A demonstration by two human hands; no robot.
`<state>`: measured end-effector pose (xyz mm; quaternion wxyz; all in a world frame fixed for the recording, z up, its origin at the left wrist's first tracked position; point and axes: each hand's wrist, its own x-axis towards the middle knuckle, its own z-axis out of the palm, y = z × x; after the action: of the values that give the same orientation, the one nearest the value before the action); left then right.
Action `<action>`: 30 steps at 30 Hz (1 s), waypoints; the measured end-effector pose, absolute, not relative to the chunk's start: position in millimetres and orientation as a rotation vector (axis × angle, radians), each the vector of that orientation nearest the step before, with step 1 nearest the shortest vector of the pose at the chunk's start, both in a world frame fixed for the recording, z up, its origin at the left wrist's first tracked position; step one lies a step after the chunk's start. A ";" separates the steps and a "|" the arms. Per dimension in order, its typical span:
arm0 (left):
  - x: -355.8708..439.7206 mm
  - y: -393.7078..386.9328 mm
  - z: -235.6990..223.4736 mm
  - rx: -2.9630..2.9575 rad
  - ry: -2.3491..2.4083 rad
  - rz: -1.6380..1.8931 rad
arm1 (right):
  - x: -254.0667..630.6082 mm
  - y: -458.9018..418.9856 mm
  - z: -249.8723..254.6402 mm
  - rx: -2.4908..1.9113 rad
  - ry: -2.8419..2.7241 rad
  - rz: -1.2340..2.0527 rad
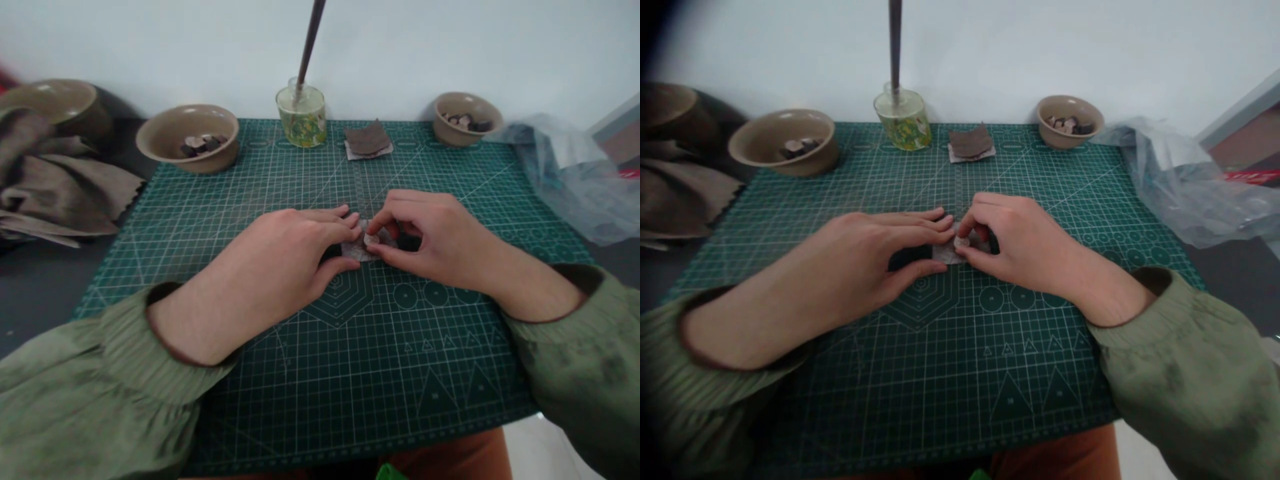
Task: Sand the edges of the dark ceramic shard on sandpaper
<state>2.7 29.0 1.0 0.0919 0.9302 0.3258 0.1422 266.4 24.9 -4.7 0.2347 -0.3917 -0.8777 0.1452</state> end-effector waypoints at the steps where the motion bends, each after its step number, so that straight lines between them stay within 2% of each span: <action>1: 3.0 29.0 1.0 2.746 0.980 0.419 | 266.6 24.9 -4.4 -1.087 -2.411 0.404; 18: 7.3 23.7 9.9 2.666 1.040 0.328 | 269.1 28.2 -12.5 -1.052 -2.362 0.369; 30: 3.9 29.2 7.1 2.742 0.992 0.423 | 268.1 27.8 -5.8 -1.133 -2.419 0.356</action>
<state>3.9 29.2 7.1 0.0976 0.9261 0.3352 0.1429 268.1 27.8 -5.8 0.2214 -0.4098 -0.8754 0.1290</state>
